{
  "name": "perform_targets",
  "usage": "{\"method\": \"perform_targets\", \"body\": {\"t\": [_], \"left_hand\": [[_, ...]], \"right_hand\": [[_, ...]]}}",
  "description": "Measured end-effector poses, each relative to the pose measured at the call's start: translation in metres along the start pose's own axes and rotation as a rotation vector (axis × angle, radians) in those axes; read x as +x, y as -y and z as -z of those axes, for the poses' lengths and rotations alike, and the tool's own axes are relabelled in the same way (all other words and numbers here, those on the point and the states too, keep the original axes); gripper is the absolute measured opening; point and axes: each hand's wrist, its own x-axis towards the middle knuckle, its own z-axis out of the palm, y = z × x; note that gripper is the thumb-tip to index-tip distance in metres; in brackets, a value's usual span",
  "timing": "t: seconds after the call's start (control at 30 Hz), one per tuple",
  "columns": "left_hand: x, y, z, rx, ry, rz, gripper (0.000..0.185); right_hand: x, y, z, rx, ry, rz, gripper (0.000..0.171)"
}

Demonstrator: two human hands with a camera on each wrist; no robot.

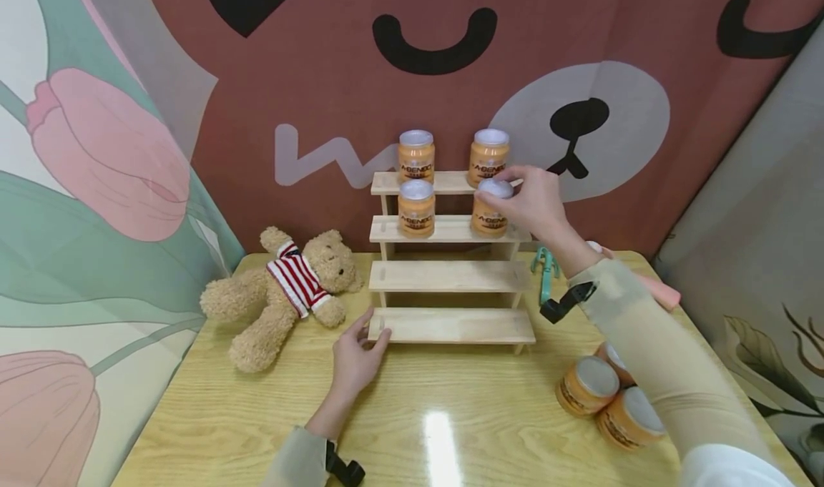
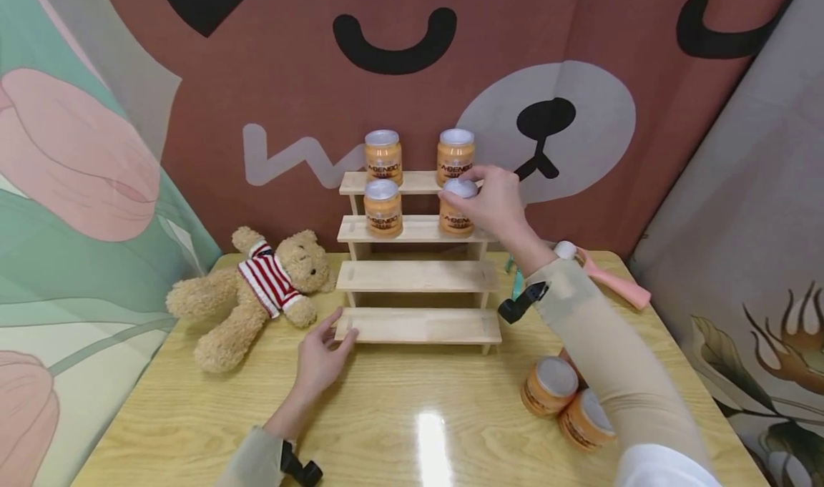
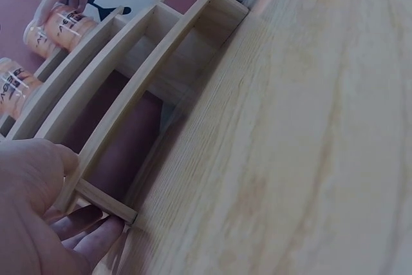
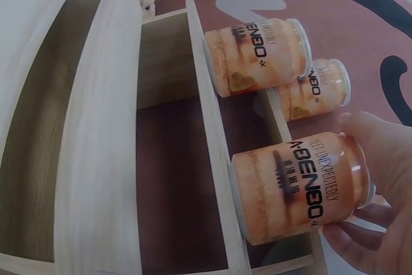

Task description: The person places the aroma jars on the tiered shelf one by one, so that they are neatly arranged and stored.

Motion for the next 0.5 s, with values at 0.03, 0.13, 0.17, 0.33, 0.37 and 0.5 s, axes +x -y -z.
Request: {"method": "perform_targets", "body": {"t": [0.03,0.13,0.17,0.33,0.37,0.5], "left_hand": [[0.000,0.000,0.000,0.002,-0.001,-0.004,0.058],[0.000,0.000,0.001,0.008,-0.003,-0.015,0.057],[0.000,0.000,0.001,0.010,-0.003,-0.016,0.057],[-0.001,0.002,0.001,0.015,-0.011,-0.003,0.057],[-0.001,0.002,0.001,0.016,-0.013,-0.002,0.057],[0.000,0.001,0.000,0.008,-0.007,-0.005,0.058]], "right_hand": [[0.000,-0.001,-0.001,-0.002,-0.012,0.006,0.053],[-0.001,-0.002,-0.004,-0.002,-0.058,0.030,0.052],[-0.001,-0.003,-0.005,0.001,-0.071,0.038,0.051],[-0.002,-0.002,-0.011,0.018,-0.094,0.060,0.051],[-0.003,-0.002,-0.011,0.021,-0.092,0.061,0.051],[-0.005,-0.003,-0.003,0.026,-0.076,0.057,0.052]]}}
